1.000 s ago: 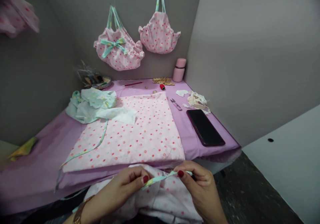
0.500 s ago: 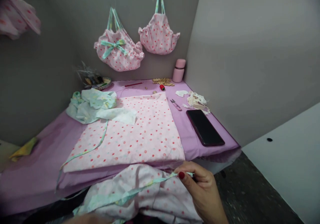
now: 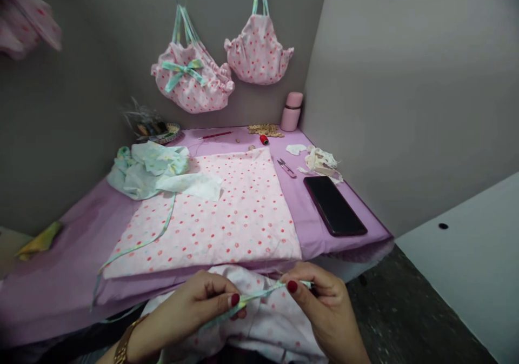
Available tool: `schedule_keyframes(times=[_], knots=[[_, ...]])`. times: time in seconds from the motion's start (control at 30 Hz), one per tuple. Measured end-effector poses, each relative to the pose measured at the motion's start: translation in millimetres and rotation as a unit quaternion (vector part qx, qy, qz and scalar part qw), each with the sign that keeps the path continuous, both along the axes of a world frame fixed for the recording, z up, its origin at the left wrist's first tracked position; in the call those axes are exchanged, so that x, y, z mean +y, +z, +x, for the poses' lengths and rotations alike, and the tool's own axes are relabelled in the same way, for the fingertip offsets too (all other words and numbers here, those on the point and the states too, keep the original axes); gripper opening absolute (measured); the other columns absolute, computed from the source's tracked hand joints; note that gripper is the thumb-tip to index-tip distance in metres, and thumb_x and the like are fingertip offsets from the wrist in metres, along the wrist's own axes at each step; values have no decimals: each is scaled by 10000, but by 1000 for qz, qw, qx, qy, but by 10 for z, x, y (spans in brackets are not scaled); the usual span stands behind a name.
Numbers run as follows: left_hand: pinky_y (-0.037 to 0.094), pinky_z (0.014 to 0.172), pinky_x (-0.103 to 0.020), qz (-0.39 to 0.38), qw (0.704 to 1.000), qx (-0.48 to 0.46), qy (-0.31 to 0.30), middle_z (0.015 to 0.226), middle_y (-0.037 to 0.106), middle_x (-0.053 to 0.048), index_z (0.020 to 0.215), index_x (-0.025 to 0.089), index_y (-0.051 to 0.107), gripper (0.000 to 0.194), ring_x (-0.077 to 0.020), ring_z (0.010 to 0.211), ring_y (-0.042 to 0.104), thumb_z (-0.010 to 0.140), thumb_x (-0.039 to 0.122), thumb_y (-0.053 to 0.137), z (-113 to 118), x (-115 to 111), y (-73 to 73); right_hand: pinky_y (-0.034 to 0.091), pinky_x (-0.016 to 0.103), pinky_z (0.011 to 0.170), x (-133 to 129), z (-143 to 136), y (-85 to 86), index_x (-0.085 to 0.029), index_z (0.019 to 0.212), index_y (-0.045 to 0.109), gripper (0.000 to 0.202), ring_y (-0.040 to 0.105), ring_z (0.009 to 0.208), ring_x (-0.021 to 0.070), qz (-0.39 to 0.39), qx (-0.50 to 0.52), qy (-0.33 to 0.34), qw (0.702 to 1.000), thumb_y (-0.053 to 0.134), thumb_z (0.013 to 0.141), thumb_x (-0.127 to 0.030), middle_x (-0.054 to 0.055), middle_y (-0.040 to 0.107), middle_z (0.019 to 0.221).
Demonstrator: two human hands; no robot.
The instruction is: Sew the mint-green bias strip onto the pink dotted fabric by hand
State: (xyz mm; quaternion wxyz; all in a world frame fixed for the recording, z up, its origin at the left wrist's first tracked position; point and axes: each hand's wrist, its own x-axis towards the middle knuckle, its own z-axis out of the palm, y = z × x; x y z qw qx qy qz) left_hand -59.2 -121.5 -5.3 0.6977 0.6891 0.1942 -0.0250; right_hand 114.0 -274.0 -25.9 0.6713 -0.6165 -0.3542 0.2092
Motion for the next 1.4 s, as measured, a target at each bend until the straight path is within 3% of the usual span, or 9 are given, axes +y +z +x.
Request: schedule_keyframes(times=[0.13,0.3,0.43,0.53,0.63,0.73,0.9,1.13,1.4], knots=[[386,588,-214,-113,993,25,-11,637,635,-28,734,97,711,274,-115,580,530,774,343,598,-8,13,2,488,230,509,-17,-14,23,-259,679,731,78,601,536,160,-3,-21,12,1000,709,718,-322,16,665,585],[432,581,-236,-235,970,54,39,659,670,-48,693,116,610,204,-116,545,583,636,288,702,25,-45,-22,491,245,504,-24,-12,40,-268,657,733,103,592,521,168,-6,-40,4,999,710,711,-353,21,666,572],[383,451,-179,-235,970,31,49,572,647,-2,729,167,494,160,-84,425,544,667,228,628,50,-127,-78,468,241,466,-21,-10,42,-278,645,737,119,569,482,165,-9,-48,9,999,710,705,-377,13,644,526],[237,330,-147,-215,974,34,57,467,553,57,832,172,506,96,-49,306,368,752,219,485,38,-185,-129,453,234,456,-27,-12,44,-294,659,742,118,560,467,160,-10,-48,30,998,698,719,-386,6,640,516],[161,334,-168,-172,981,36,81,463,474,77,848,159,546,131,-43,324,254,781,215,449,19,-222,-148,454,232,456,-34,-18,63,-299,647,741,121,562,466,159,1,-27,24,999,707,706,-399,6,637,510],[183,387,-187,-140,985,25,102,475,440,69,748,138,556,140,-49,384,285,772,262,495,15,-236,-148,475,247,464,-37,-33,96,-289,601,738,168,583,469,173,8,-2,-4,1000,723,669,-443,19,646,506],[130,380,-202,-174,976,28,126,451,344,96,705,157,530,100,-52,381,215,728,247,493,13,-248,-151,489,247,452,-27,-65,130,-276,570,740,203,593,462,175,5,2,-16,1000,740,629,-470,32,645,496],[95,389,-215,-195,971,44,129,447,322,96,680,140,570,146,-47,385,189,717,275,527,6,-238,-37,469,220,460,-18,-70,133,-309,600,740,137,555,445,144,28,29,14,999,737,656,-434,0,620,473],[114,375,-203,-215,970,38,107,432,372,95,807,105,675,236,-29,358,205,732,324,634,-40,-235,-200,472,223,464,-46,-61,135,-305,601,740,125,558,457,148,29,33,13,999,746,651,-420,3,629,486]])
